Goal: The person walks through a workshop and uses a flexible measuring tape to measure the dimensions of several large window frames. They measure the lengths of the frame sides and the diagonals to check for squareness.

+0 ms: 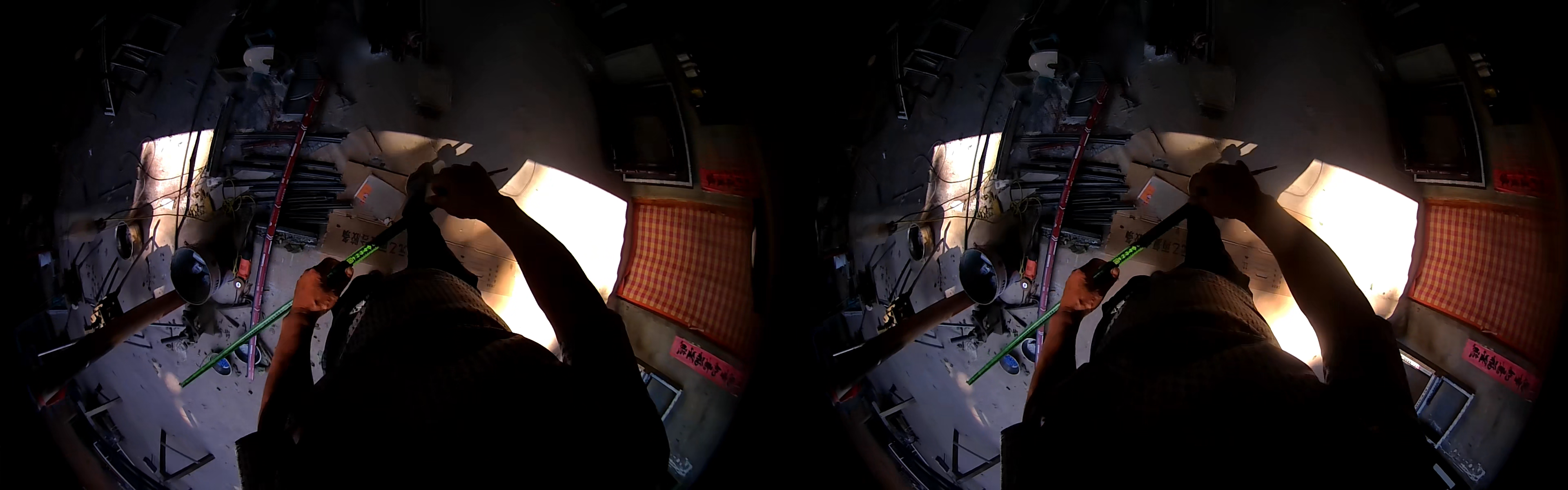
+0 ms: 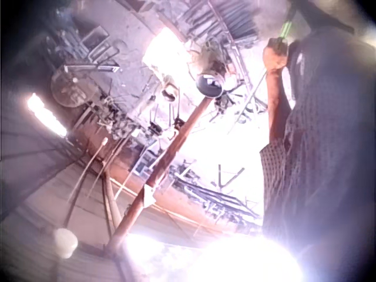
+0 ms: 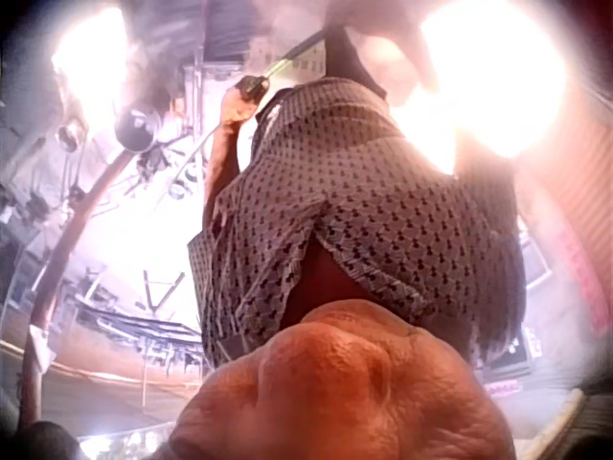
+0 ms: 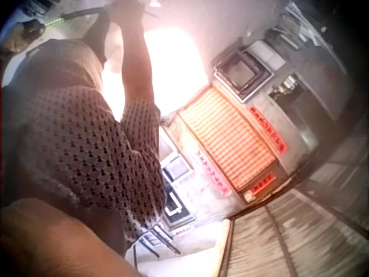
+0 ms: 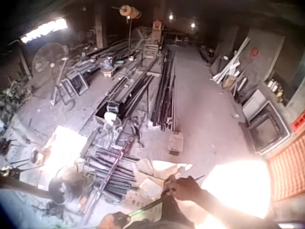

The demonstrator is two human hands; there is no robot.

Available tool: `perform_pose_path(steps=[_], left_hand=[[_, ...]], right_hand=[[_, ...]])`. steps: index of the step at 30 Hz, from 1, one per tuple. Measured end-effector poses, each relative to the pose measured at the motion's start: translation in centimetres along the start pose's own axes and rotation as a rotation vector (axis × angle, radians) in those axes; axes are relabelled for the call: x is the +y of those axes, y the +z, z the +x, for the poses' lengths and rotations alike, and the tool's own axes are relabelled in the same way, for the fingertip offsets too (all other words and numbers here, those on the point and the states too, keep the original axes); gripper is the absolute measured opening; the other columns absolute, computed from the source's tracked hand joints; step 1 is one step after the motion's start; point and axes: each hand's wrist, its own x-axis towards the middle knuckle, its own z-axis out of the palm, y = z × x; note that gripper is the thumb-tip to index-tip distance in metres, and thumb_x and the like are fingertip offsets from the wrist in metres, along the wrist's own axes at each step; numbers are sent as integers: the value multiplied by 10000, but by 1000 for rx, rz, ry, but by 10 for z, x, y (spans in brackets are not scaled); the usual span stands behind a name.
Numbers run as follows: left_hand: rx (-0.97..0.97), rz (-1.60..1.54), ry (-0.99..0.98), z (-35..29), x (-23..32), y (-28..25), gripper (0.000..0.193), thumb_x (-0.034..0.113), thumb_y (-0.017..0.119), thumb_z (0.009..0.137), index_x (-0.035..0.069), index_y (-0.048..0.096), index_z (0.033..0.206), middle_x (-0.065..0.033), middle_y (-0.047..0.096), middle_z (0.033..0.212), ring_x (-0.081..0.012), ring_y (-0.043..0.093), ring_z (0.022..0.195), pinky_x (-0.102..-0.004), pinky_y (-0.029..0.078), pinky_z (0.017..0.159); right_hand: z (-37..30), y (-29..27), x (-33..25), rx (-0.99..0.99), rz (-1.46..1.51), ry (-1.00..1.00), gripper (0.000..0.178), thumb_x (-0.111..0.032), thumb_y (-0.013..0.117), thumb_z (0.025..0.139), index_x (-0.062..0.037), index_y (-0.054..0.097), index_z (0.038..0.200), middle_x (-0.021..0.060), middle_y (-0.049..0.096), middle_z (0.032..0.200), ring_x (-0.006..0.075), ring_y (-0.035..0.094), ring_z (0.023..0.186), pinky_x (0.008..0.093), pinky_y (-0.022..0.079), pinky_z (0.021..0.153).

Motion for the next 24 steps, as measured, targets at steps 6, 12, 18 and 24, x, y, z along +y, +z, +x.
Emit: perform_pose_path(steps=[6, 12, 18, 24], left_hand=[[51, 61, -362, 102, -16, 19, 316, 305, 736, 880, 69, 664, 1077, -163, 722, 845, -324, 715, 798, -398, 535, 677], [69, -6, -537, 190, 33, 4, 436, 393, 719, 862, 66, 654, 1142, -202, 717, 990, -396, 688, 934, -449, 535, 774], [80, -51, -647, 279, 39, -25, 403, 410, 699, 858, 83, 680, 1093, -194, 720, 981, -383, 693, 930, -451, 534, 794], [96, -50, -590, 373, -3, -46, 402, 419, 714, 827, 106, 672, 1076, -199, 707, 930, -396, 680, 927, -468, 526, 800]], right_hand=[[132, -19, 93, -57, -86, -148, 356, -451, 684, 843, -97, 676, 803, 99, 683, 833, 282, 682, 876, 452, 515, 742], [242, -63, 151, -235, -7, -178, 314, -403, 720, 806, -92, 675, 791, 113, 669, 756, 312, 678, 786, 474, 508, 723], [345, -86, 185, -207, -52, -278, 284, -387, 731, 782, -109, 673, 785, 112, 676, 783, 314, 673, 796, 482, 496, 731], [438, -97, 218, -302, -67, -234, 312, -410, 741, 785, -106, 689, 828, 106, 694, 837, 321, 673, 839, 476, 497, 721]])
